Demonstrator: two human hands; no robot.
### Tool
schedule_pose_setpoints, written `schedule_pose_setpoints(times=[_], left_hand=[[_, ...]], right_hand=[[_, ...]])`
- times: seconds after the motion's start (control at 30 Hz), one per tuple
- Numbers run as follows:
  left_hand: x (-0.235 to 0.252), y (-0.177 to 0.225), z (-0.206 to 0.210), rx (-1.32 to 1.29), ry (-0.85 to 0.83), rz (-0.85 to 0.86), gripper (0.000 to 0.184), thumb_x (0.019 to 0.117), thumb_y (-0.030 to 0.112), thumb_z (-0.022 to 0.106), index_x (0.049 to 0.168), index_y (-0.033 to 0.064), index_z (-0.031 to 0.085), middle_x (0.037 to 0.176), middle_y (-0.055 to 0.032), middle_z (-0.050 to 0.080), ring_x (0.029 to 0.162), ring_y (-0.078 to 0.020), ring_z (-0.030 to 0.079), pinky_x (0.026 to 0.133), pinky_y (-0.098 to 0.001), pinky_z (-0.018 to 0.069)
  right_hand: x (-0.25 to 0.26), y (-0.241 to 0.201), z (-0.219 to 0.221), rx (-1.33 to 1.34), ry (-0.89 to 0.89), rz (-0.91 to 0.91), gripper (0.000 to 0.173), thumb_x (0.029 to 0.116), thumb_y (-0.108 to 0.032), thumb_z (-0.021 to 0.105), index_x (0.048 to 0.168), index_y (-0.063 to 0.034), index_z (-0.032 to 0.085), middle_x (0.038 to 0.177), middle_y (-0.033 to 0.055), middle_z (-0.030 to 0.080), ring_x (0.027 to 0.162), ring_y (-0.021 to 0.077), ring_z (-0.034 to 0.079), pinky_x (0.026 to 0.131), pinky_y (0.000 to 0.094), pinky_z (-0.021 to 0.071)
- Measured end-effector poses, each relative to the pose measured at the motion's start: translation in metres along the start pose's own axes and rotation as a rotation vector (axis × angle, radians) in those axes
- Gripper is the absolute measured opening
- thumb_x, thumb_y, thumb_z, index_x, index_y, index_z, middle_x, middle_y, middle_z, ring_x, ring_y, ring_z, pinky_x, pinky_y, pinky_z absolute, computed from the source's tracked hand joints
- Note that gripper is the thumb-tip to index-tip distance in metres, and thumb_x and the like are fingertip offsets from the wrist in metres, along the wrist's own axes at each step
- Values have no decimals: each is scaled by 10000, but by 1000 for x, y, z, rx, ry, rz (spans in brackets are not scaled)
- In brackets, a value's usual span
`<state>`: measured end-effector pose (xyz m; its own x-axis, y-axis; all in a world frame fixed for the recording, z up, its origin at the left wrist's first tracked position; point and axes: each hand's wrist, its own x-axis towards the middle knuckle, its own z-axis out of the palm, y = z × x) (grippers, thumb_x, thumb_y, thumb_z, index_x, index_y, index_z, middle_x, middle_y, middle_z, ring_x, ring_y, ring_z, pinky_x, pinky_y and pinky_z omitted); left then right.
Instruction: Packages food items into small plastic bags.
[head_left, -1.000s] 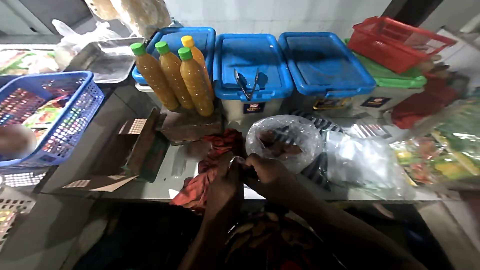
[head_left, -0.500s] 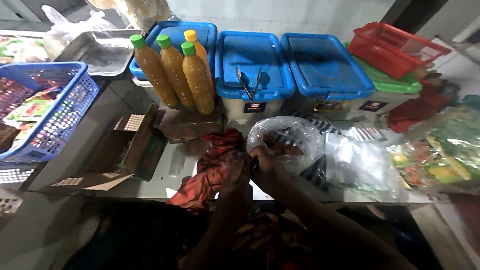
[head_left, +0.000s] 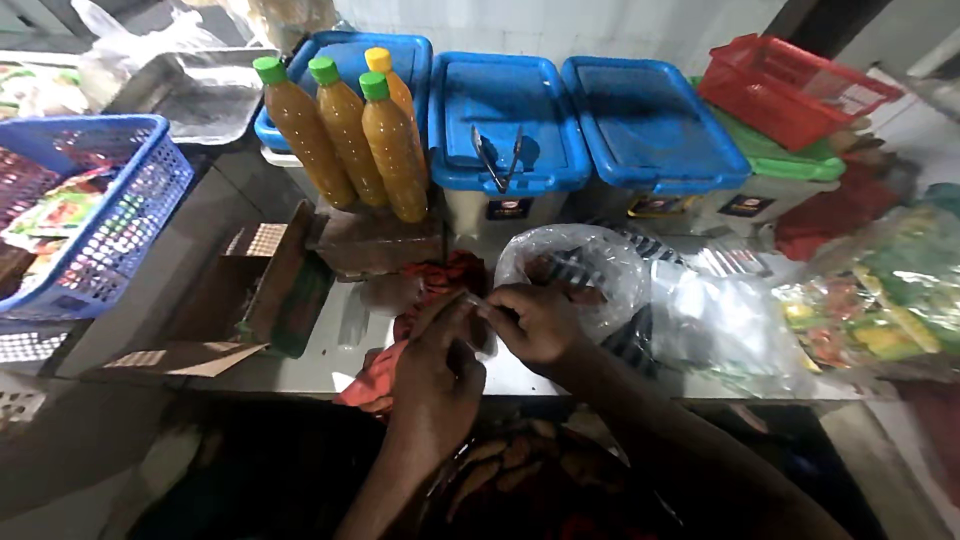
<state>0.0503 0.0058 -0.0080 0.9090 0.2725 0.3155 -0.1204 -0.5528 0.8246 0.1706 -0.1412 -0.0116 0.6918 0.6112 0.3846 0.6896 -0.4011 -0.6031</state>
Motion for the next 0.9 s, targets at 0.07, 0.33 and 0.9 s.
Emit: schedule_pose_setpoints(times=[0.07,0.33,0.9], left_hand=[[0,5,-3,-16,26,73,437,893,53,596,1319,125,665,1437,-29,577,889,-63,676,691,-262,610],[-1,4,-5,-34,66,50,455,893,46,617,1340,124,650,1431,-21,576,851,-50,667,676,-255,606],[40,-26,-56,233,218,-109,508,898,32,666,1393,130,608,1384,-88,564,713,-115,619,591,-318,564]], right_hand=[[5,-4,-10,77,-8,-75,200,1015,-274,623,971,-134,757,851,-26,709,768,67,671,705,303,596],[5,-1,-6,102,23,-93,218,1015,-251,597,1024,-128,777,845,-16,720,753,66,674,698,307,599],[0,24,-35,51,127,13,251,981,-265,649,1175,-134,736,1040,-11,733,854,48,695,745,284,623]])
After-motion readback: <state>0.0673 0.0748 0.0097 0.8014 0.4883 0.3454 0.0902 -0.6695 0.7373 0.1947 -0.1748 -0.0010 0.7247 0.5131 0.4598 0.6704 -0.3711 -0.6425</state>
